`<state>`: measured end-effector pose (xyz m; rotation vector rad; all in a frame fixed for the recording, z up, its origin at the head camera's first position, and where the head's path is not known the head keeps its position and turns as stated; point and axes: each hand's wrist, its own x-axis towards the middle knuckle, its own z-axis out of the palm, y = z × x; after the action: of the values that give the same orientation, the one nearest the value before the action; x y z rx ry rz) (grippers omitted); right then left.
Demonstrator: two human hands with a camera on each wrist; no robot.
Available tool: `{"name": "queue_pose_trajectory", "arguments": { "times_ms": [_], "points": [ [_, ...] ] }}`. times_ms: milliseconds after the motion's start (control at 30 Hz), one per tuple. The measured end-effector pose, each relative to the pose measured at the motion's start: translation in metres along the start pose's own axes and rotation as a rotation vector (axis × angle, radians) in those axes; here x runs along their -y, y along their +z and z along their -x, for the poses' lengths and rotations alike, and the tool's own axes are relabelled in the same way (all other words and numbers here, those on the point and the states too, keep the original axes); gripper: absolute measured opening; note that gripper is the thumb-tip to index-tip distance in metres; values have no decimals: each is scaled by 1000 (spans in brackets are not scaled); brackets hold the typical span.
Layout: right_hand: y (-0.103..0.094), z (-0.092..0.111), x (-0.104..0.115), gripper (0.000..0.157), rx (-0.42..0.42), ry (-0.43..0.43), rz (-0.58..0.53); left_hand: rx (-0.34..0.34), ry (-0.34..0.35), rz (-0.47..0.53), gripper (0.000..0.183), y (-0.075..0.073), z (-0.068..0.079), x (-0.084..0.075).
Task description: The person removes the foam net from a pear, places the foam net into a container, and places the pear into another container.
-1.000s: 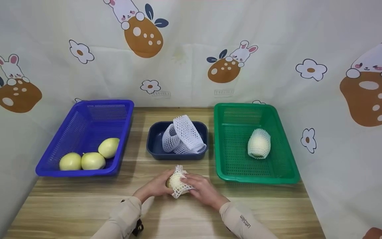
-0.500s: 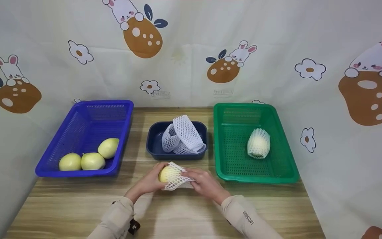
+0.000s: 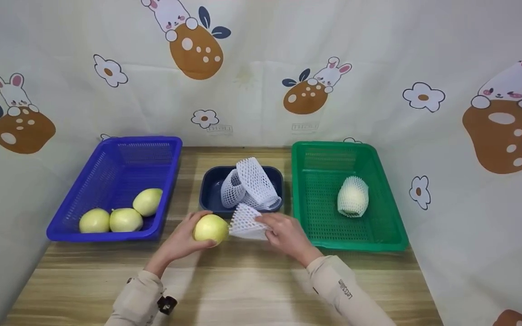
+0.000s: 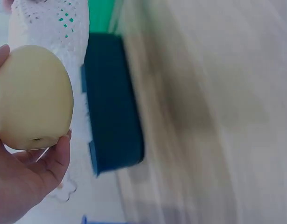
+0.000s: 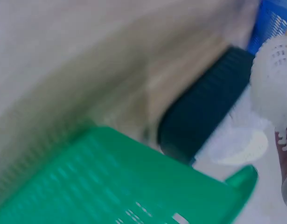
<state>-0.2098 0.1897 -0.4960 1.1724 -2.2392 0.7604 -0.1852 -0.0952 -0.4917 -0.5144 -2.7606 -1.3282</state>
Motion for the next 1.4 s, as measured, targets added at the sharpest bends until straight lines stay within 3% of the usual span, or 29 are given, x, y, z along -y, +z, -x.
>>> {"name": "queue_pose_trajectory", "arguments": {
  "times_ms": [167,267,467,633,800,967,1233,1400],
  "points": [
    [-13,-34,-6,41,-130,81,101,-121,-34,-25,74,-31,1,4],
    [-16,-54,-11,48,-130,129,171,-223,-62,-31,74,-48,2,9],
    [-7,-75,-18,74,89,186,304,-378,-118,-63,76,-73,6,23],
    [8,-78,-22,77,214,221,369,-435,-176,-118,76,-85,9,39],
    [25,-76,-25,74,269,210,370,-434,-266,-177,75,-96,12,58],
    [40,-74,-27,74,302,215,302,-390,-343,-261,76,-102,13,75],
    [53,-72,-30,78,335,361,176,-320,-399,-330,79,-99,12,93],
    [56,-72,-33,76,341,416,187,-287,-434,-334,78,-97,8,96]
  ]
}}
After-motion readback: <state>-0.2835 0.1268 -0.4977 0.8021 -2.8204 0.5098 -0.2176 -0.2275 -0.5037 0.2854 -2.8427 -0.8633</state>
